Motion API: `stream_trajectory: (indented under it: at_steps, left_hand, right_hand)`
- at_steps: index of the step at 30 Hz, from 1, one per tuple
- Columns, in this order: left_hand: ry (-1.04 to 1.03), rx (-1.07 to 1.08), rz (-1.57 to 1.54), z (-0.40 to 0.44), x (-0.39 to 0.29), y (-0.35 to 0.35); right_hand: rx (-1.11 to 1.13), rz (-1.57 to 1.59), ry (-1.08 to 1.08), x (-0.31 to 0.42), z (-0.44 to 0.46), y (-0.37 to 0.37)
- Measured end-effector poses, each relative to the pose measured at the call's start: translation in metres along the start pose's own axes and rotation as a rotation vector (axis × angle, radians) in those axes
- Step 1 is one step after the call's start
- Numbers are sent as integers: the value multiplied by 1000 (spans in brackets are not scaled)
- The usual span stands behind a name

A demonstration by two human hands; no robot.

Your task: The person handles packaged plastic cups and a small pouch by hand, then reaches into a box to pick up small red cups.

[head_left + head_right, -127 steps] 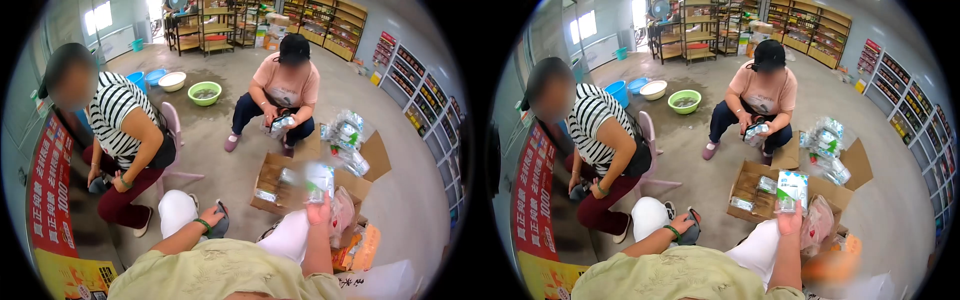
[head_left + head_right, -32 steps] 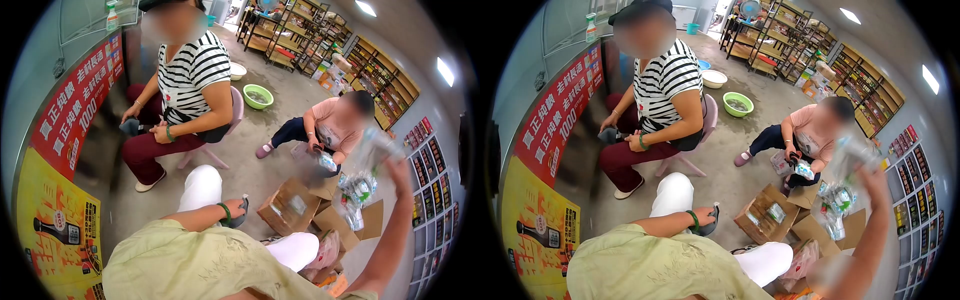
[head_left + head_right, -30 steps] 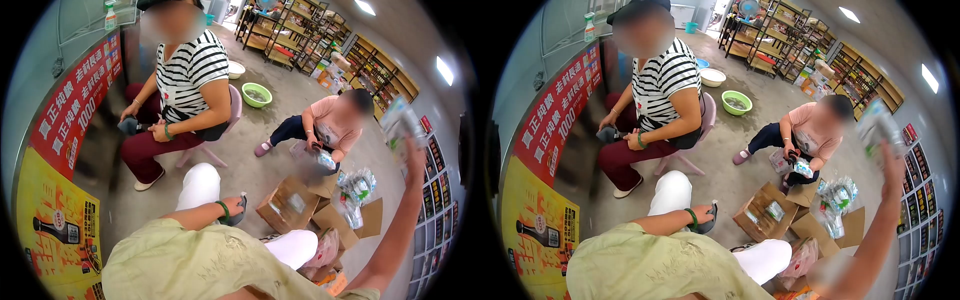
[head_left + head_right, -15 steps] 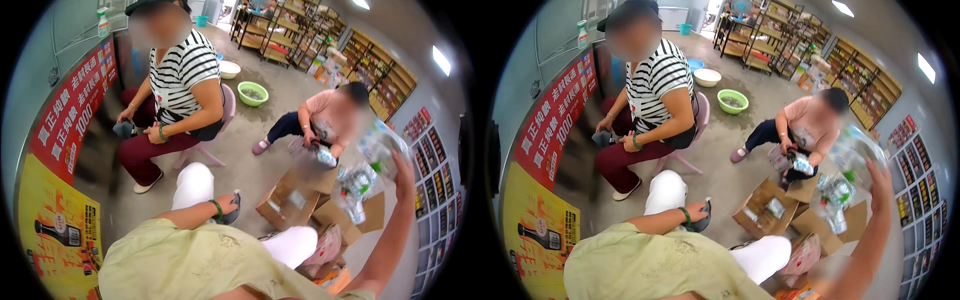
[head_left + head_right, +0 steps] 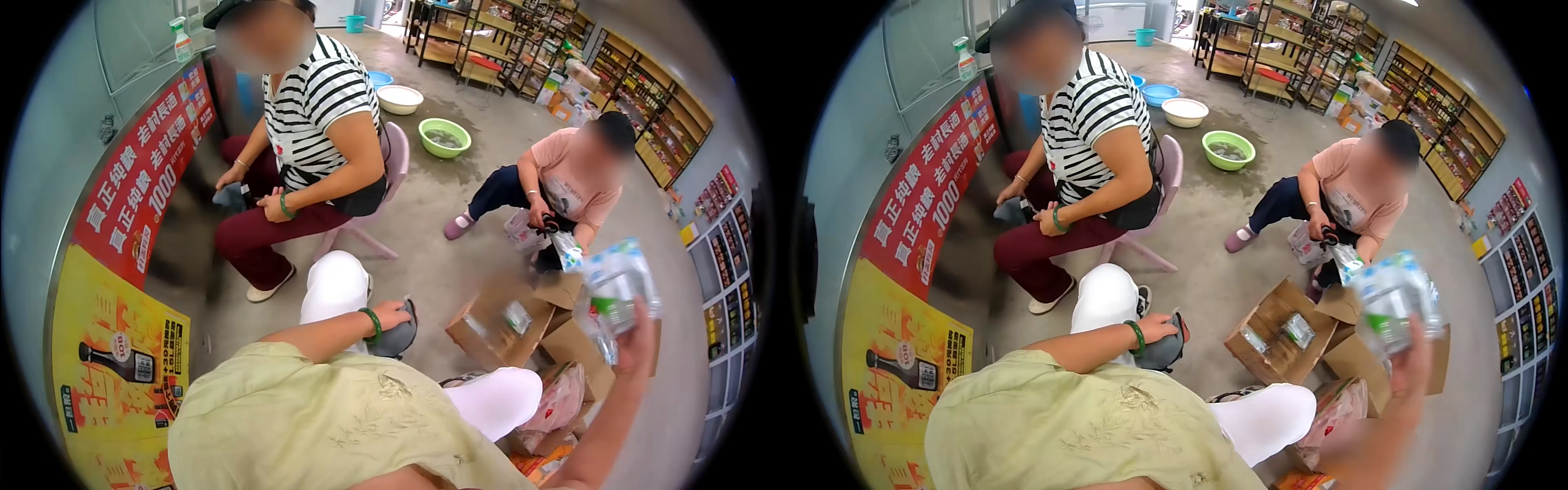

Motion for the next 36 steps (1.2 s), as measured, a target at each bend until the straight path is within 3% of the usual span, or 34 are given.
stream_trajectory:
  at_steps: [3, 5, 7, 9, 11, 15, 20, 22, 23, 25, 27, 29, 31, 33, 34, 35, 36]
  left_hand:
    - [73, -25, 21, -9, -16, -1]
    - [219, 27, -410, -14, -29, -7]
    - [165, 30, -337, -1, -25, 0]
    - [135, 32, -268, 0, -30, 5]
    - [75, -101, -60, 5, -65, 21]
    - [25, -196, 125, 39, -57, 44]
    - [-98, -157, 53, 81, -117, 23]
    - [-239, -164, 142, 91, -151, -7]
    - [-266, -187, -9, 100, -156, -25]
    - [-311, -111, 227, 103, -189, -68]
    - [-598, -4, 533, 116, -180, -107]
    - [-855, -39, 687, 118, -174, -148]
    - [-829, -19, 693, 127, -170, -151]
    - [-667, 59, 734, 134, -174, -162]
    - [-663, -17, 769, 142, -170, -155]
    - [-665, 2, 923, 140, -186, -148]
    - [-581, -117, 873, 152, -162, -132]
  right_hand:
    - [205, -132, -154, -76, 11, -43]
    - [294, -117, -269, -128, 24, -59]
    - [413, 6, -352, -165, 31, -84]
    - [413, 176, -434, -201, 45, -96]
    - [394, 229, -469, -214, 51, -108]
    - [352, 347, -494, -254, 83, -106]
    - [213, 501, -559, -291, 109, -91]
    - [157, 526, -634, -283, 113, -89]
    - [99, 533, -696, -282, 115, -87]
    - [146, 576, -595, -296, 138, -78]
    - [48, 544, -557, -283, 133, -74]
    - [118, 591, -468, -273, 126, -82]
    - [86, 573, -349, -284, 129, -75]
    - [35, 505, -475, -288, 117, -64]
    - [75, 592, -280, -277, 115, -71]
    - [62, 585, -346, -274, 104, -69]
    - [50, 580, -411, -270, 95, -67]
Point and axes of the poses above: each hand's wrist, its own z-axis towards the middle knuckle, its own y-axis out of the back of the hand, x = y × z, the point moved 4 cm from there along z, towards the middle knuckle, and after that the axes turned 12 degrees about -y, right-handed, at the moved point
